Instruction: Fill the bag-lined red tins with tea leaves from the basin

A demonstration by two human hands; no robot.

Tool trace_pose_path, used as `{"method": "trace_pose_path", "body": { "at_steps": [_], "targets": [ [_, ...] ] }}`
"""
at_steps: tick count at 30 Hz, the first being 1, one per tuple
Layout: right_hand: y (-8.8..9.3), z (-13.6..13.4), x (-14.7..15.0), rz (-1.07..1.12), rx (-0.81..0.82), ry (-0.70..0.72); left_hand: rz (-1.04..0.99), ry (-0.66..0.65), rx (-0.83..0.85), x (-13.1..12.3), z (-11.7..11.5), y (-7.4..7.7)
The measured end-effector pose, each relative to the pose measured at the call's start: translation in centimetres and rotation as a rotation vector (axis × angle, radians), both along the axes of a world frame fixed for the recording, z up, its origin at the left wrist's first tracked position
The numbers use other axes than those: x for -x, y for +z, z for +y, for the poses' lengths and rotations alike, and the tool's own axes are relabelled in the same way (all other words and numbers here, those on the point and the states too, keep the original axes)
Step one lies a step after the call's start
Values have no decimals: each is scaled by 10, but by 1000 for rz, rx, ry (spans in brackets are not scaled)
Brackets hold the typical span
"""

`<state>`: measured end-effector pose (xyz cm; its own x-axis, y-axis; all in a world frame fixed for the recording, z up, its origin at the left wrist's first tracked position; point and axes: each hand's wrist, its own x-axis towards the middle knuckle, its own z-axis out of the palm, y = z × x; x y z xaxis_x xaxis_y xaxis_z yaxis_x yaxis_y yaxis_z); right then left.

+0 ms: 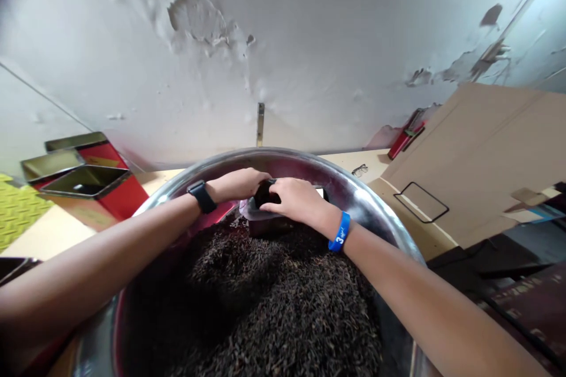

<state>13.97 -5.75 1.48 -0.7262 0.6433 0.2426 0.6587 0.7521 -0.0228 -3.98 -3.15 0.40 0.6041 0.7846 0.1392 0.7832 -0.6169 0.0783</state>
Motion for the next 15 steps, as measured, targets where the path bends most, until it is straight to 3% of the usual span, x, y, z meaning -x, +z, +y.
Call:
{"method": "trace_pose_path", "body": {
  "at_steps": [4, 11, 15],
  "targets": [
    [-2, -1, -1, 30, -36, -18, 70, 94, -127, -13, -11, -3],
    [5, -12, 2, 1, -74, -58, 106, 150, -182, -25, -17, -6],
    [17, -26, 5, 114, -65, 69, 108, 158, -96, -28, -21, -1]
  ]
}}
